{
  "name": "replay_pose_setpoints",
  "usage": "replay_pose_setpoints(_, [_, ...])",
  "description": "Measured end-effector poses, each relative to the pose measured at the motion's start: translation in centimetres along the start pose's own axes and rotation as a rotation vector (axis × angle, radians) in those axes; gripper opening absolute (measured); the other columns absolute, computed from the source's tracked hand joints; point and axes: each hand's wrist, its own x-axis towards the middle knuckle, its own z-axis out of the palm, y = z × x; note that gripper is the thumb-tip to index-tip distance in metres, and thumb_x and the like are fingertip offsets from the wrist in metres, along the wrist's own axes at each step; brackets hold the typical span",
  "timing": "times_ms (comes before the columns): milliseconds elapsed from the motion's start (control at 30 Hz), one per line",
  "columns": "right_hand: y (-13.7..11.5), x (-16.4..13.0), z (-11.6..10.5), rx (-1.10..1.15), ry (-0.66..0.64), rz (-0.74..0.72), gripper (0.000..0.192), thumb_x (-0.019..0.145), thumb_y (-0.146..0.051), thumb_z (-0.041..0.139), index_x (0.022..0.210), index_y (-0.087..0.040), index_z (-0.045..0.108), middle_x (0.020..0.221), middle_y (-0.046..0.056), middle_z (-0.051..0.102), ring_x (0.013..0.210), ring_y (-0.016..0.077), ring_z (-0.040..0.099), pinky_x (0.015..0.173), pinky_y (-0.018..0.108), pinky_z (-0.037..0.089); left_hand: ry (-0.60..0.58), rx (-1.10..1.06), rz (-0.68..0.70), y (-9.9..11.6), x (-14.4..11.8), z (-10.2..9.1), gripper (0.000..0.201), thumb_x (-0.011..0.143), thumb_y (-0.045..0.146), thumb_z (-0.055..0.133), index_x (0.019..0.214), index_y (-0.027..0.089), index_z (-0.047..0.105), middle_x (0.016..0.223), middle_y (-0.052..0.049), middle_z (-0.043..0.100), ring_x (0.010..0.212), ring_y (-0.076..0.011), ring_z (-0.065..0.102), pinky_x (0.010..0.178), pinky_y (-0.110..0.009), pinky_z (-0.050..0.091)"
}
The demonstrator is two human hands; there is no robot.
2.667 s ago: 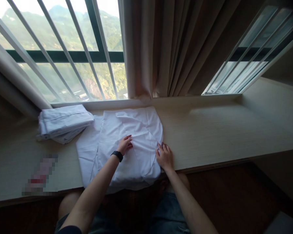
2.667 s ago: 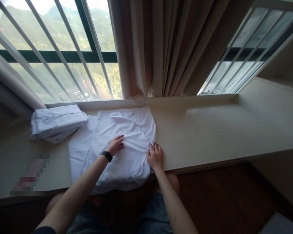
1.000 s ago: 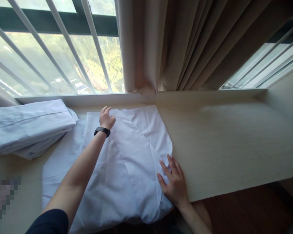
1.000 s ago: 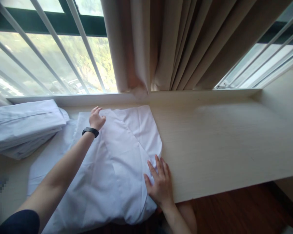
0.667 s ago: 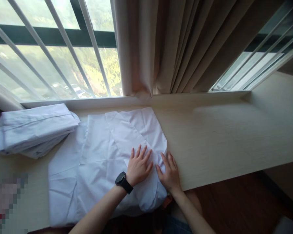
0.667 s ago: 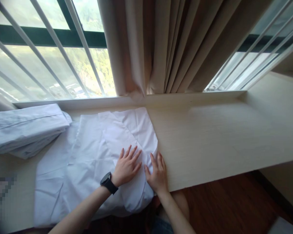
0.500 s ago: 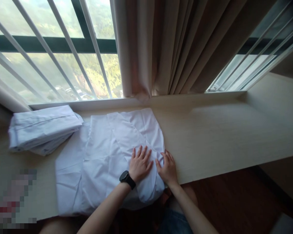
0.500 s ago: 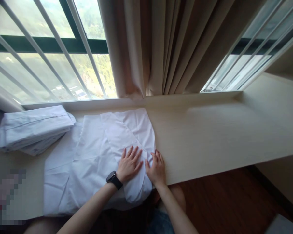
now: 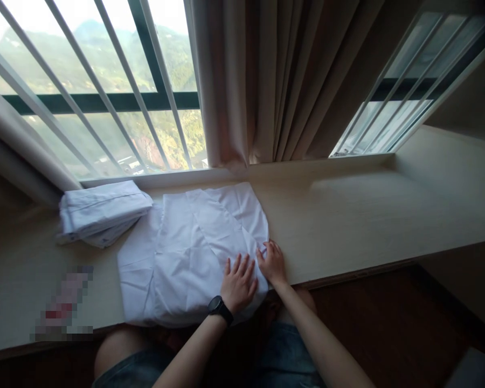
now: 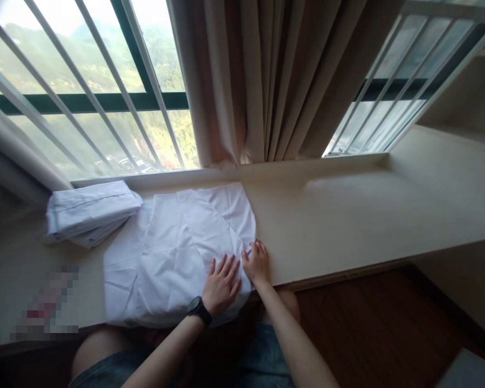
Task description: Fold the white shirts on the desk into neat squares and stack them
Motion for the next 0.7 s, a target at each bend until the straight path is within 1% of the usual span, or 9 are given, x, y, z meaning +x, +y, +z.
replay_pose_setpoints(167, [0.1,-0.2,0.4,-0.015,0.028,-0.010,0.030,0.092,-0.038,0.052,0.109,-0.015,0.058,0.113,0.016,0.062,0.114,0.0272,0.053,0.103,0.044,0.043,-0.003,-0.010,0.011,-0.3,0.0,-0.1,0.058,0.097,0.045,0.043,0.152,0.027,0.041,0.158,-0.010,0.040,0.149,-0.0336,0.026,0.121,-0.063,0.015])
replay_pose_setpoints(267, [0.2,-0.3,0.5,-0.017,0.026,-0.007,0.028,0.090,-0.035,0.053,0.107,-0.014,0.058,0.110,0.015,0.062,0.110,0.0264,0.054,0.101,0.042,0.044,0.008,-0.007,0.008,-0.3,-0.3,0.0,0.057,0.098,0.045,0.043,0.151,0.026,0.043,0.158,-0.010,0.040,0.149,-0.0337,0.026,0.121,-0.062,0.015])
replay_pose_setpoints(400, [0.2,-0.3,0.3,-0.022,0.024,-0.016,0.025,0.088,-0.032,0.055,0.105,-0.014,0.058,0.107,0.015,0.062,0.110,0.0264,0.054,0.101,0.042,0.045,0.013,-0.004,0.003,0.0,-0.7,0.3,0.056,0.098,0.046,0.041,0.150,0.026,0.044,0.158,-0.009,0.040,0.150,-0.0337,0.026,0.121,-0.063,0.014])
replay_pose_setpoints(500, [0.3,-0.4,0.3,-0.023,0.026,-0.027,0.029,0.085,-0.030,0.056,0.108,-0.013,0.059,0.112,0.016,0.062,0.112,0.0269,0.054,0.102,0.042,0.045,-0.009,-0.023,-0.001,0.1,-0.9,0.1,0.056,0.098,0.048,0.041,0.150,0.026,0.044,0.158,-0.009,0.040,0.149,-0.0333,0.027,0.121,-0.062,0.016])
replay_pose_setpoints(600, [0.4,-0.6,0.3,-0.021,0.029,-0.029,0.035,0.084,-0.030,0.056,0.114,-0.013,0.059,0.126,0.018,0.058,0.121,0.0282,0.051,0.105,0.043,0.043,-0.045,-0.060,0.019,-1.1,-0.8,-0.8,0.055,0.097,0.047,0.045,0.148,0.027,0.046,0.157,-0.009,0.041,0.148,-0.0316,0.030,0.121,-0.058,0.022])
replay_pose_setpoints(700, [0.5,-0.7,0.4,-0.018,0.025,-0.029,0.037,0.085,-0.033,0.056,0.117,-0.014,0.061,0.136,0.019,0.054,0.127,0.0288,0.049,0.107,0.044,0.043,-0.026,-0.038,0.019,-3.9,-1.1,-2.5,0.055,0.096,0.045,0.049,0.148,0.029,0.047,0.159,-0.008,0.037,0.149,-0.0303,0.028,0.121,-0.055,0.022])
